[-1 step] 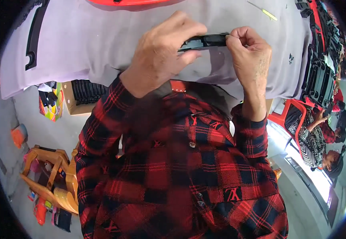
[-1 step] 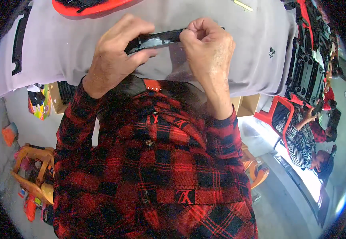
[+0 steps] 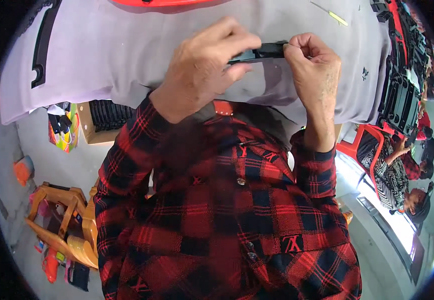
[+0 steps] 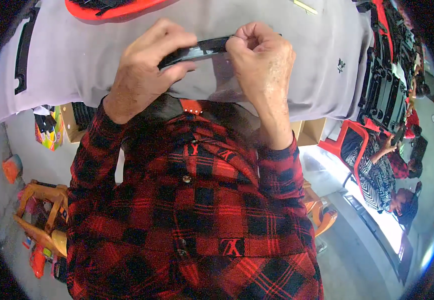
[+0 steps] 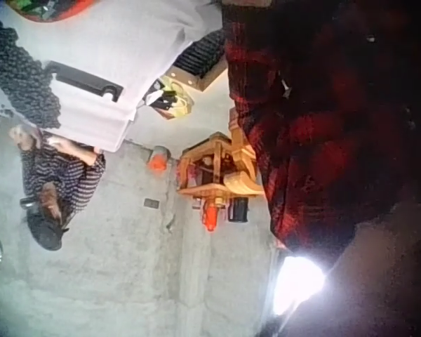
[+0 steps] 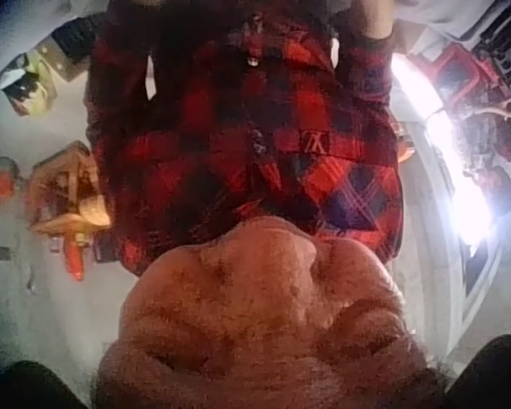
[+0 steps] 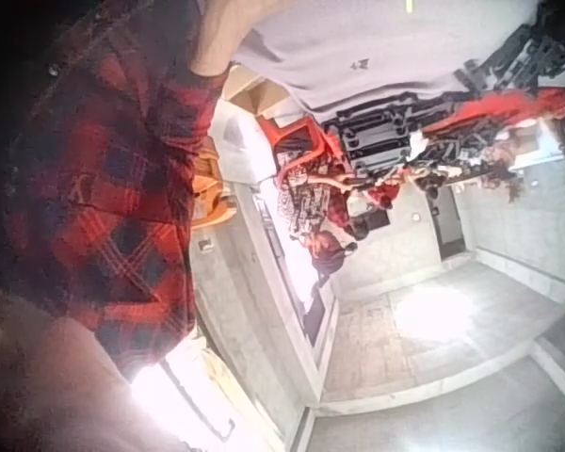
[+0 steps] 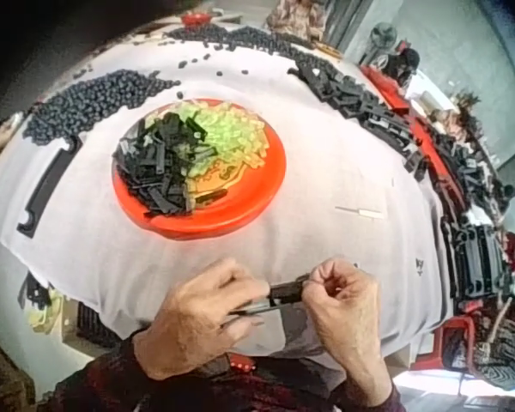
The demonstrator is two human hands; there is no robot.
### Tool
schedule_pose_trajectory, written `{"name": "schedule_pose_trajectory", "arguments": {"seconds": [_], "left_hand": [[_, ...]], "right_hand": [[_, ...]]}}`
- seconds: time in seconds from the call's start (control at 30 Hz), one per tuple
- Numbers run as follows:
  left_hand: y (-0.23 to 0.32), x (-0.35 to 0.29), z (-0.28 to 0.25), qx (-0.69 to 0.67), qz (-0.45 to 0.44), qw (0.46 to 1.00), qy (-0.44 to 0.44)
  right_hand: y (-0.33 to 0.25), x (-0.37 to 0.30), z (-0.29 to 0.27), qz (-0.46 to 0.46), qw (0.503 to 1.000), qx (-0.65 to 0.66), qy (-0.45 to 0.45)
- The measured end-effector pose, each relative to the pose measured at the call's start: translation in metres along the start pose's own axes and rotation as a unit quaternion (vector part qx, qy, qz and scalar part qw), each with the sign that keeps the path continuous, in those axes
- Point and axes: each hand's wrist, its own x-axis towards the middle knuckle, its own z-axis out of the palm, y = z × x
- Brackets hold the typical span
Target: The person assembles level tools by picking up black plastic housings, inserting vials and small plastic pieces into them, and pressing the parts together by hand.
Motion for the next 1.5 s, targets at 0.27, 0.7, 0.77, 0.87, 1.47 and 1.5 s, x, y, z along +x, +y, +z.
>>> {"name": "schedule_pose_trajectory", "arguments": {"seconds": [0.27, 0.7, 0.77, 0.87, 1.47, 1.5], "left_hand": [[-0.001, -0.006, 0.007, 0.145, 0.053, 0.988, -0.011], [0.001, -0.008, 0.016, 0.209, 0.064, 0.976, -0.021], [0.001, -0.008, 0.016, 0.210, 0.066, 0.975, -0.016], [0.003, -0.008, 0.017, 0.212, 0.069, 0.975, -0.016], [-0.008, -0.012, 0.018, 0.122, 0.077, 0.989, 0.005], [-0.010, -0.012, 0.018, 0.123, 0.076, 0.990, 0.005]], "right_hand": [[-0.002, 0.006, -0.005, 0.003, 0.999, 0.013, -0.037], [0.007, -0.006, -0.005, 0.067, 0.981, 0.181, -0.036], [0.006, -0.008, -0.001, 0.054, 0.985, 0.163, -0.021], [0.010, -0.008, 0.001, 0.034, 0.993, 0.113, 0.006], [0.004, -0.010, 0.005, 0.044, 0.996, 0.071, 0.021], [0.004, -0.009, 0.004, 0.050, 0.996, 0.072, 0.014]]}}
